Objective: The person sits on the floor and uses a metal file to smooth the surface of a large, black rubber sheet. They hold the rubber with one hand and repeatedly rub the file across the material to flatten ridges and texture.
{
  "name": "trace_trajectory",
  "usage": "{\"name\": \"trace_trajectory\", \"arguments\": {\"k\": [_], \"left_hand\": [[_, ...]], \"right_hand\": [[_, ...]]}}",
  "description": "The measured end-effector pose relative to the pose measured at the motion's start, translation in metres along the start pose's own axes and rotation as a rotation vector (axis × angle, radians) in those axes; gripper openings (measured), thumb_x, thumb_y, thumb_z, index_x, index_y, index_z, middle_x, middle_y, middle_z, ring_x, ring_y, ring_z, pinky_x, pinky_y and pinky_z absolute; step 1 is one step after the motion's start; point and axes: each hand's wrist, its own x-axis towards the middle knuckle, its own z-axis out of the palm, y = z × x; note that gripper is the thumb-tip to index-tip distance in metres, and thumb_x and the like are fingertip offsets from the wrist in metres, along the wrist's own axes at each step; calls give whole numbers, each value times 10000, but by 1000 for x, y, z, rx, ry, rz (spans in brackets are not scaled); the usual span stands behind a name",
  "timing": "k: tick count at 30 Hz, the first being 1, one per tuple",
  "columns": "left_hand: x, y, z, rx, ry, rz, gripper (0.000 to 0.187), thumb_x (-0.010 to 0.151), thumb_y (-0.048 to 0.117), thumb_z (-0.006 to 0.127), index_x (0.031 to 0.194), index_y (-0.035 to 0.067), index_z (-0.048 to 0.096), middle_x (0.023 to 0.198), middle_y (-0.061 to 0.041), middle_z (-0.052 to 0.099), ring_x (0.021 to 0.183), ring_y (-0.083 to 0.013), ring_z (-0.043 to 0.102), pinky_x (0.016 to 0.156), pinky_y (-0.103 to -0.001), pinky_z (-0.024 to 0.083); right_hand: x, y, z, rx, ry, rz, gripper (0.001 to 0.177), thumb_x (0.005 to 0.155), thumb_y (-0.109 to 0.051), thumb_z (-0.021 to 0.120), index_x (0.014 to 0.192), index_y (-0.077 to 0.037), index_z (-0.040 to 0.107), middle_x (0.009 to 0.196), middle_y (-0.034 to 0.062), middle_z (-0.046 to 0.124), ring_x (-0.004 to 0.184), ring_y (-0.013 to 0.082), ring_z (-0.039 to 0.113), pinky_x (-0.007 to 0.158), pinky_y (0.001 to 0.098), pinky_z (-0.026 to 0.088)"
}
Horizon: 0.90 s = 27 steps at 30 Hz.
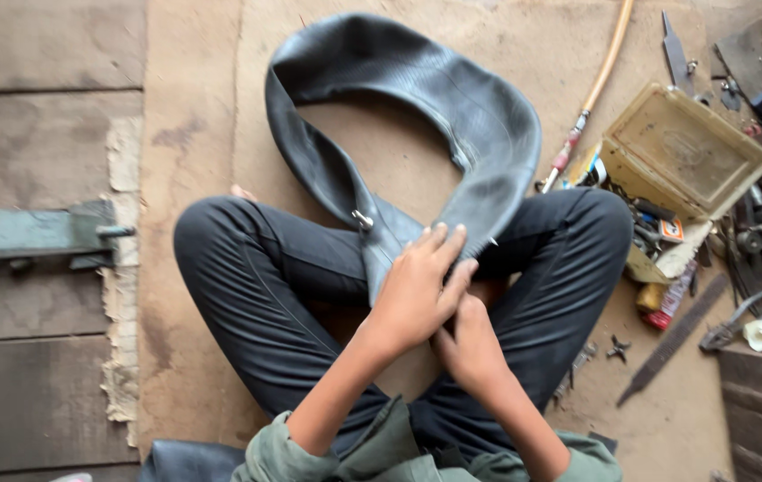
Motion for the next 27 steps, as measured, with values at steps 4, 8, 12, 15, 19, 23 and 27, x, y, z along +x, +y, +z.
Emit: {"name": "trace_trajectory", "arguments": {"k": [4, 8, 12, 15, 19, 23, 27], "left_hand": [[-3, 10, 15, 31, 80, 42, 316, 987, 132, 565, 1200, -87, 643, 1178, -296, 683, 1149, -449, 626, 1053, -503, 458], [-9, 15, 25, -28, 141, -18, 258, 958, 91, 587, 1141, -68, 675, 1098, -263, 712, 1063, -424, 652, 997, -504, 459], [-20, 24, 40, -44, 166, -111, 219, 935, 48, 599, 1108, -55, 686, 1025, -245, 711, 972, -417, 650, 926, -491, 484], [-28, 29, 51, -38, 205, -132, 185, 918, 12, 594, 1069, -51, 679, 980, -233, 701, 945, -415, 643, 906, -496, 474], [-35, 29, 53, -21, 244, -129, 125, 881, -25, 593, 993, -31, 648, 939, -199, 676, 920, -400, 622, 888, -481, 459], [-38, 31, 50, -14, 243, -110, 154, 805, -63, 602, 934, 11, 642, 890, -157, 645, 896, -375, 605, 843, -465, 449], [-34, 29, 40, -12, 255, -128, 163, 730, -24, 680, 871, 40, 627, 861, -118, 634, 888, -351, 607, 796, -457, 459]], "right_hand": [[-3, 18, -24, 252, -188, 113, 268, 923, -32, 580, 1154, 93, 636, 995, 171, 769, 962, 320, 680, 875, 392, 558], [16, 31, -72, 605, -159, 450, 428, 919, -234, 628, 1260, 24, 625, 995, 143, 720, 862, 248, 708, 764, 376, 586], [40, 47, -95, 936, -53, 626, 571, 916, -513, 556, 1173, -12, 649, 1043, 121, 742, 878, 203, 722, 722, 346, 581], [52, 64, -87, 833, 14, 721, 488, 956, -482, 602, 1146, -37, 667, 1039, 78, 700, 877, 167, 679, 735, 380, 598], [53, 82, -93, 770, -70, 634, 340, 956, -318, 682, 1119, -20, 690, 1017, 87, 739, 897, 179, 722, 762, 348, 588], [44, 92, -91, 826, -19, 658, 249, 910, -180, 741, 1085, -10, 694, 960, 73, 754, 839, 162, 725, 749, 330, 588], [35, 87, -70, 872, 97, 687, 260, 871, -210, 764, 1069, -64, 677, 925, 25, 739, 765, 121, 704, 689, 287, 569]]}}
